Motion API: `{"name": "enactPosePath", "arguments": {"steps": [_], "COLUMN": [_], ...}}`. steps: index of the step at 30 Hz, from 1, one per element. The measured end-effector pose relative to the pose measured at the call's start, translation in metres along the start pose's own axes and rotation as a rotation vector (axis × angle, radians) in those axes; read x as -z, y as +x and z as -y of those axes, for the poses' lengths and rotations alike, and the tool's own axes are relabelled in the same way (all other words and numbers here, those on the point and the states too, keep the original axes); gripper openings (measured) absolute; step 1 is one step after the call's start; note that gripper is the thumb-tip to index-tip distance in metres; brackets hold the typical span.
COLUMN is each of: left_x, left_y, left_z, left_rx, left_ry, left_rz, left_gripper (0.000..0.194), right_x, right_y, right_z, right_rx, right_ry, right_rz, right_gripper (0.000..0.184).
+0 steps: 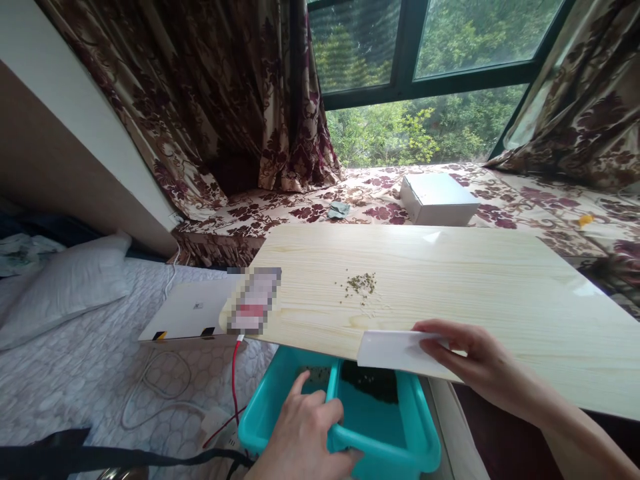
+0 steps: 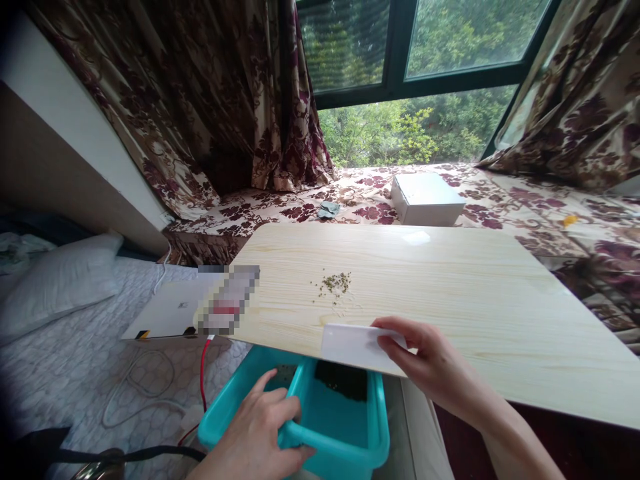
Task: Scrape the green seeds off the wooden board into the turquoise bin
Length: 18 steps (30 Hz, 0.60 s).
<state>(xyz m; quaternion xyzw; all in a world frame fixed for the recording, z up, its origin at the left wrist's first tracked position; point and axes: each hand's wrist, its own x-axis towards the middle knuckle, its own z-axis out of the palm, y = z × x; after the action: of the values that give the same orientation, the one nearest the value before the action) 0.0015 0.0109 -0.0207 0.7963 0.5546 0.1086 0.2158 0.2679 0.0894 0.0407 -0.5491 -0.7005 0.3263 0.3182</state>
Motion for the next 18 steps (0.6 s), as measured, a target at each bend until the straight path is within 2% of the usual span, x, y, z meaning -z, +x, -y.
{"name": "enactPosePath", "arguments": {"steps": [5,7,12,17,18], "left_x": [-0.014,-0.024,-0.038,-0.031,-0.029], "left_y": [0.002,0.004,0.008,0.009,0.01], "left_z": [0.008,0.013,0.027,0.035,0.035], "left_rx": [-0.028,-0.05,-0.121,-0.201,-0.203], "left_ry": [0.024,0.053,0.105,0.075,0.07], "left_rz": [-0.007,-0.02,-0.034,0.007,0.008], "left_gripper": [0.033,0.036,0.04,0.002,0.007], "right_x": [-0.001,-0.006,-0.025,-0.033,-0.031], "right_y": [-0.001,0.001,0.007,0.013,0.013], "right_z": [-0.007,-0.01,-0.008,-0.01,-0.013], "right_rx": [-0.102,-0.149,-0.192,-0.178,-0.187], "right_ry": [-0.003,0.019,0.154,0.153,0.123], "right_rz": [-0.295,-0.367,-0.379,-0.377,-0.393], "right_gripper": [0.035,0.034,0.033,0.03,0.03]}}
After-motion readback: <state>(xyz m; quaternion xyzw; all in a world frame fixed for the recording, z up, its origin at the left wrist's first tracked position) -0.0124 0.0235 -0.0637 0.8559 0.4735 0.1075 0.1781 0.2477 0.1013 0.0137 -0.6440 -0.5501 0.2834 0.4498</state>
